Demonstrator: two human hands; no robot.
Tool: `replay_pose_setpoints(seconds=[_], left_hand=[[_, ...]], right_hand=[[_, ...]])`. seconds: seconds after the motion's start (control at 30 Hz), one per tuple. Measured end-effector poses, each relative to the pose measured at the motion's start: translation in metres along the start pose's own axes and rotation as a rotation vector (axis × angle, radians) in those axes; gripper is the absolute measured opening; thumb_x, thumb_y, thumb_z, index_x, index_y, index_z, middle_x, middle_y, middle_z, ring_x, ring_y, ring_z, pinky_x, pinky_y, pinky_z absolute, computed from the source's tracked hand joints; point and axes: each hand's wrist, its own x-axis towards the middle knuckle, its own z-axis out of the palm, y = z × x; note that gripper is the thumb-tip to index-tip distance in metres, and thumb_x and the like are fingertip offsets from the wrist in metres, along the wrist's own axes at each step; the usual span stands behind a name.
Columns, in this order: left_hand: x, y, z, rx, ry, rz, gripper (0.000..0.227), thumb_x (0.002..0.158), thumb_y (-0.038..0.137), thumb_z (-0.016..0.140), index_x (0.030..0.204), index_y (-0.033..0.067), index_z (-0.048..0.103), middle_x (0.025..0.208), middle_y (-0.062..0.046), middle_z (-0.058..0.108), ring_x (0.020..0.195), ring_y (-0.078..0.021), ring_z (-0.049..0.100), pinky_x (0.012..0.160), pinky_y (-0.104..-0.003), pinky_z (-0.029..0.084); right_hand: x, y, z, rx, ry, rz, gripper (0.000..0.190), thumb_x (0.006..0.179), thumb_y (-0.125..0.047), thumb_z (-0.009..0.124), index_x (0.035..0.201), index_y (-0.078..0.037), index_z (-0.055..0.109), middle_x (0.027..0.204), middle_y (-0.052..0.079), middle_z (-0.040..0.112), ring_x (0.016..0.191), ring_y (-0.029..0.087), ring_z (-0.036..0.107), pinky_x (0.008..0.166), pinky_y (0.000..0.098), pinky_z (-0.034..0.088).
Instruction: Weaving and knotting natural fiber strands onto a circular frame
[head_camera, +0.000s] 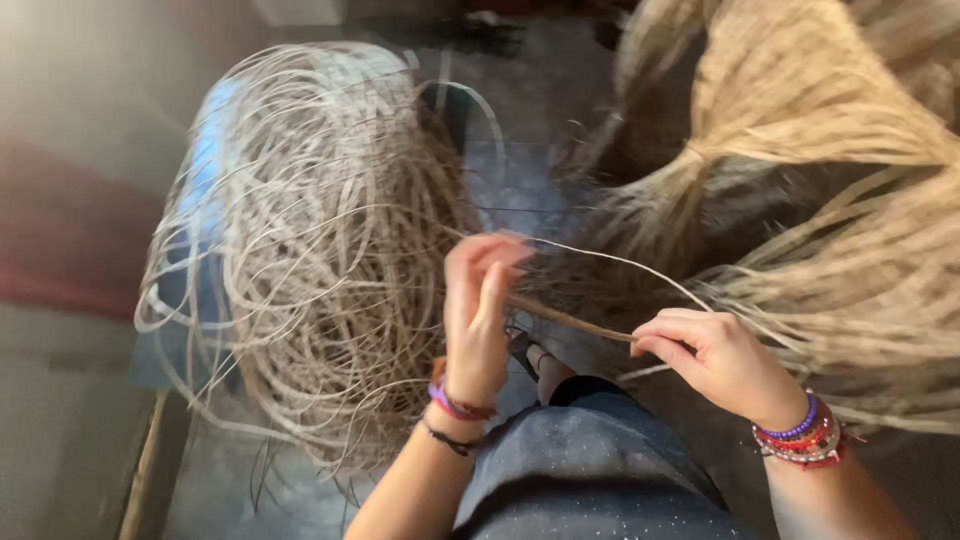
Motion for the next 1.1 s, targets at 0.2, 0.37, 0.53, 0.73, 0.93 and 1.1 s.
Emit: replay_pose_setpoints(seconds=[0.2, 0.37, 0.53, 0.73, 0.93, 1.1], left_hand=[[-0.019, 0.002, 0.053, 0.888, -0.788, 0.568, 0.091, 0.065, 0.047, 0.092, 0.137, 0.0045, 0.056, 0.145, -0.021, 0.057, 0.135, -0.0426, 0.053, 0.117, -0.051, 0.04], [-0.041, -0.038, 0.075, 1.014, -1.127, 0.47, 0.021, 0.106, 0.038, 0.051, 0.097, 0.0198, 0.055, 0.069, 0.0, 0.068, 0.056, -0.0282, 0.07, 0.046, -0.046, 0.052], [-0.002, -0.069, 0.064, 1.133, -1.112, 0.496, 0.011, 0.096, 0.024, 0.06, 0.106, 0.0263, 0.064, 0.072, 0.004, 0.073, 0.052, -0.0262, 0.072, 0.038, -0.046, 0.051], [0.006, -0.048, 0.109, 1.102, -1.205, 0.461, 0.021, 0.102, 0.041, 0.055, 0.094, 0.024, 0.064, 0.075, -0.003, 0.075, 0.063, -0.0377, 0.07, 0.051, -0.049, 0.053], [-0.089, -0.019, 0.209, 0.525, -1.41, 0.618, 0.059, 0.091, 0.039, 0.072, 0.132, 0.0009, 0.053, 0.12, -0.016, 0.066, 0.084, -0.0326, 0.073, 0.064, -0.045, 0.057], [-0.072, -0.059, 0.208, 0.938, -1.41, 0.712, 0.016, 0.094, 0.014, 0.06, 0.107, 0.0194, 0.066, 0.085, 0.002, 0.073, 0.062, -0.0209, 0.073, 0.042, -0.039, 0.054]], right_hand=[[-0.046, 0.004, 0.005, -0.113, 0.042, 0.039, 0.015, 0.092, -0.024, 0.065, 0.091, -0.021, 0.079, 0.088, -0.006, 0.082, 0.076, 0.016, 0.076, 0.067, 0.0356, 0.051], [-0.099, -0.004, -0.016, -0.07, 0.223, 0.25, 0.015, 0.094, -0.022, 0.064, 0.091, -0.017, 0.078, 0.087, 0.0, 0.079, 0.085, 0.022, 0.076, 0.078, 0.0348, 0.057], [-0.197, 0.015, -0.046, -0.117, 0.355, 0.53, 0.021, 0.096, -0.024, 0.059, 0.091, -0.019, 0.079, 0.091, -0.009, 0.084, 0.083, 0.009, 0.079, 0.083, 0.0266, 0.055], [-0.235, 0.011, -0.039, -0.345, 0.426, 0.672, 0.019, 0.091, -0.034, 0.064, 0.085, -0.026, 0.08, 0.086, -0.016, 0.084, 0.08, 0.009, 0.08, 0.079, 0.0278, 0.055], [-0.223, -0.001, -0.037, -0.272, 0.306, 0.614, 0.023, 0.095, -0.034, 0.065, 0.076, -0.021, 0.064, 0.067, -0.005, 0.063, 0.058, 0.018, 0.066, 0.057, 0.0381, 0.045], [-0.297, 0.026, -0.06, -0.187, 0.45, 0.812, 0.016, 0.093, -0.029, 0.062, 0.095, -0.025, 0.077, 0.088, -0.014, 0.086, 0.079, 0.008, 0.082, 0.076, 0.0281, 0.06]])
